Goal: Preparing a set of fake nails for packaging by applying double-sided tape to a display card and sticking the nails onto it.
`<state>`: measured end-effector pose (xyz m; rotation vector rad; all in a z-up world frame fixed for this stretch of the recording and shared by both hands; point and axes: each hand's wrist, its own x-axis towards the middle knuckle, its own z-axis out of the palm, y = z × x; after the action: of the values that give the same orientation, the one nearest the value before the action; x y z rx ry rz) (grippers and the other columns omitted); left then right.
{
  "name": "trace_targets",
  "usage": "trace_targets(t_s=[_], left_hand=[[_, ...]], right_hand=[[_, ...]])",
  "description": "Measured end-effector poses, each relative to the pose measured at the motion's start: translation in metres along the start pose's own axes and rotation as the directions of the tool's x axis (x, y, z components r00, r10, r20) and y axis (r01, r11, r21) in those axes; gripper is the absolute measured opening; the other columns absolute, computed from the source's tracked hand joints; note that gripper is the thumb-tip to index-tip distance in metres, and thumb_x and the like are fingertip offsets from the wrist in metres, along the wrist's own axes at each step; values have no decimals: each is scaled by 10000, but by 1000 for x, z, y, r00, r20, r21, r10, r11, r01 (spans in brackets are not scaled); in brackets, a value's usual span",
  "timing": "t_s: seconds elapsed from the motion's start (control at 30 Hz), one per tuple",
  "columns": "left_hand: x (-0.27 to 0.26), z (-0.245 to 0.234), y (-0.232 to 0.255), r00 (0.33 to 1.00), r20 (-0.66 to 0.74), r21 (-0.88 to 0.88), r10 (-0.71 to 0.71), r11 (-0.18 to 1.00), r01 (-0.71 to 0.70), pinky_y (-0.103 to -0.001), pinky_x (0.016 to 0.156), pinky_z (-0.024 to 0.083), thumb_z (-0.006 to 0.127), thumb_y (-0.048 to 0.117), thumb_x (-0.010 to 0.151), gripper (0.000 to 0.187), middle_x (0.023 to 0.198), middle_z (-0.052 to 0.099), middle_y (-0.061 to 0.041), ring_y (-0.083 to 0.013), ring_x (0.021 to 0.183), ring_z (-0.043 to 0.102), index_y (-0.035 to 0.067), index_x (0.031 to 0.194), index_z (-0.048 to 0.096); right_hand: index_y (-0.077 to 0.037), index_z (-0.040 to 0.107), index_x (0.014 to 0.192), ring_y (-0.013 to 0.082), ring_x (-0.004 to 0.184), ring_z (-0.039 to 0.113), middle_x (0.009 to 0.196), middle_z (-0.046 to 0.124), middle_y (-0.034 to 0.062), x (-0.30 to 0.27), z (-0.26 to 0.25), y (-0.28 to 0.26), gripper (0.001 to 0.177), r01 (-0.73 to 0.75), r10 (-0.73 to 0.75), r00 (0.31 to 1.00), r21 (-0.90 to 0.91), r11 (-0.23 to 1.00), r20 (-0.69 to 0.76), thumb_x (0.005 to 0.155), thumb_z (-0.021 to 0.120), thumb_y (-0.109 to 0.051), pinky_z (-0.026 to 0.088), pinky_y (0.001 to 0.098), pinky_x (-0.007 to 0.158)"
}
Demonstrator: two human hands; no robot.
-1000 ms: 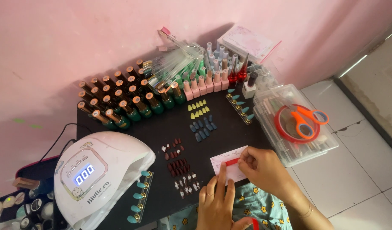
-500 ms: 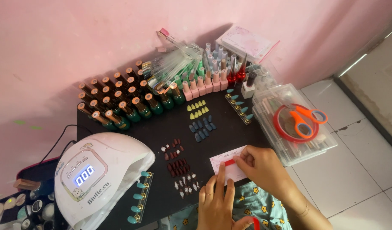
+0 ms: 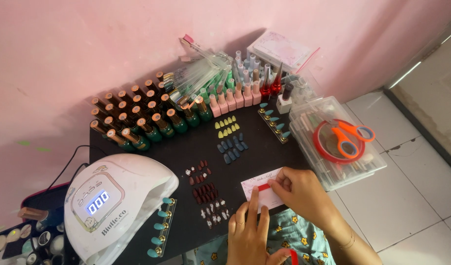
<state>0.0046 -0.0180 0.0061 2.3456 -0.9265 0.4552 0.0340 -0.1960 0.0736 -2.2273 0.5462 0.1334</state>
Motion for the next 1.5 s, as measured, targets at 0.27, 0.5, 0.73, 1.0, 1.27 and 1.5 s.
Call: trace_targets(t_s=[0.27, 0.5, 0.73, 1.0, 1.27, 1.5], left_hand=[[0, -3, 1, 998, 55, -16, -20, 1000, 21, -489, 766, 459, 78, 793, 988, 953, 1572, 458, -219, -383, 1125, 588, 29, 1194, 610], [1, -7, 2, 995, 98, -52, -27, 998, 32, -513, 758, 463, 88, 799, 980, 965, 1593, 426, -229, -398, 1150, 576, 19, 1213, 606], [-1, -8, 3, 993, 109, -82, -33, 996, 42, -542, 798, 459, 91, 807, 969, 978, 1611, 396, -230, -416, 1179, 557, 12, 1242, 591], [-4, -8, 3, 992, 126, -107, -21, 994, 34, -551, 849, 423, 76, 801, 974, 991, 1632, 352, -231, -418, 1210, 525, -1, 1280, 571], [-5, -7, 3, 990, 137, -133, -26, 990, 45, -587, 855, 427, 100, 797, 971, 970, 1639, 338, -227, -428, 1242, 506, 4, 1285, 564], [-4, -11, 4, 985, 170, -174, -39, 982, 69, -596, 873, 404, 120, 779, 975, 948, 1648, 321, -214, -436, 1268, 480, 12, 1304, 570]], right_hand=[[-108, 705, 694, 78, 525, 582, 568, 686, -12, 2, 0, 2, 269, -3, 3, 1000, 37, 999, 2, 905, 771, -260, 476, 231, 541], [-106, 663, 644, 82, 520, 541, 558, 659, -9, 0, -1, -1, 328, -6, 6, 1000, 47, 999, -14, 893, 806, -265, 442, 242, 517], [-104, 637, 667, 91, 551, 528, 588, 645, -2, -6, 1, -6, 336, -59, 61, 998, 62, 996, -32, 886, 813, -288, 434, 249, 540], [-135, 461, 709, 124, 556, 430, 580, 504, -17, -4, 7, 11, 455, 22, -21, 991, 8, 1000, -133, 848, 856, -314, 377, 296, 553], [-123, 440, 734, 127, 520, 396, 547, 490, 0, -8, 7, 15, 416, 75, -65, 988, 65, 995, -140, 923, 783, -262, 364, 300, 513], [-127, 460, 751, 145, 520, 398, 538, 470, -5, -7, 11, 21, 309, 138, -133, 978, 26, 990, -163, 963, 669, -211, 365, 324, 528]])
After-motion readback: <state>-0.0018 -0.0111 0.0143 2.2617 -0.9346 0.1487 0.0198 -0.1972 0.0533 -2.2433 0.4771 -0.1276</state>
